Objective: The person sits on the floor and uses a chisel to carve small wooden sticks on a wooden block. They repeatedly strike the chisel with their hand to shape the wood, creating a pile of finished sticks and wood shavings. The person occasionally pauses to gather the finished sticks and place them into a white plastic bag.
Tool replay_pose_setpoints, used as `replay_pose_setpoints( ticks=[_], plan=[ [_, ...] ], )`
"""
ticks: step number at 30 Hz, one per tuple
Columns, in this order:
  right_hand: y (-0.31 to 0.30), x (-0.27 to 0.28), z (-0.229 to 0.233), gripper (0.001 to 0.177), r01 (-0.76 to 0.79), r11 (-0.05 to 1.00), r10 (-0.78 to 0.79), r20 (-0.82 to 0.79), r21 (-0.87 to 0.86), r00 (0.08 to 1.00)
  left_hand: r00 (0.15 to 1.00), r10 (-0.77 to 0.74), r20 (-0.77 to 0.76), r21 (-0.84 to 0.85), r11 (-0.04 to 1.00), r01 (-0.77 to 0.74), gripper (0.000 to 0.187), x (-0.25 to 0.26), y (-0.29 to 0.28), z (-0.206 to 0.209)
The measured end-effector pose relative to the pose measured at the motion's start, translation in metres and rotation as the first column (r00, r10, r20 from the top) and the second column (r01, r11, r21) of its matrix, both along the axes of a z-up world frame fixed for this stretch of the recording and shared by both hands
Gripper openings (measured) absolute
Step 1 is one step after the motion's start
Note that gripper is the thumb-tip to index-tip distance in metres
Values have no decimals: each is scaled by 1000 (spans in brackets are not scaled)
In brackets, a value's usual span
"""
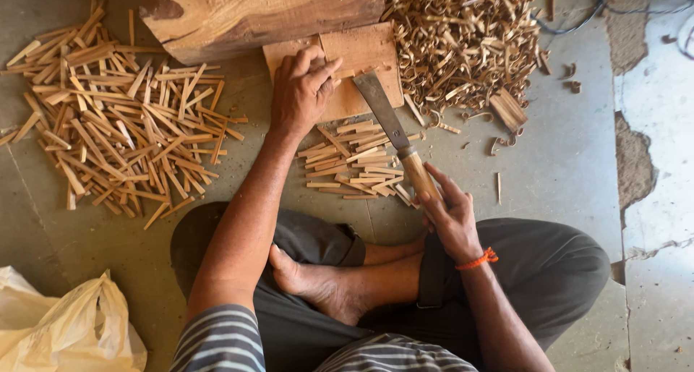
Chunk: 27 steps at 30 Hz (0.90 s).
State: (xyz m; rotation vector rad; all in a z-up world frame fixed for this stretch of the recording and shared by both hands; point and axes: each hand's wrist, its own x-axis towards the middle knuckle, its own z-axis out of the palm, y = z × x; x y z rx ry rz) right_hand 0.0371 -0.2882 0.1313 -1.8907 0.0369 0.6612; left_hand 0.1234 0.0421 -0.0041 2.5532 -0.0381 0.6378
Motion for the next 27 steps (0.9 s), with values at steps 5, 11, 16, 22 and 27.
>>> replay_pose_setpoints(
  ticks=[5,11,16,22,27],
  plan=[
    [1,-11,3,61,70,985,-57,-85,160,995,999,37,-12,-61,997,-38,38,-7,-1,7],
    [28,-14,-5,60,43,990,-27,-114,136,993,994,100,45,-54,994,-98,53,-5,-1,12],
    [45,-30,4,57,22,1000,-22,-28,-1,999,991,109,81,-22,994,-107,31,1,-2,-2],
    [72,-35,4,59,113,993,-110,-104,17,988,984,119,134,28,992,-124,26,4,-4,-22],
    [98,-3,-29,57,32,992,-41,67,124,997,989,105,103,-12,994,-105,27,2,-8,-11]
  ],
)
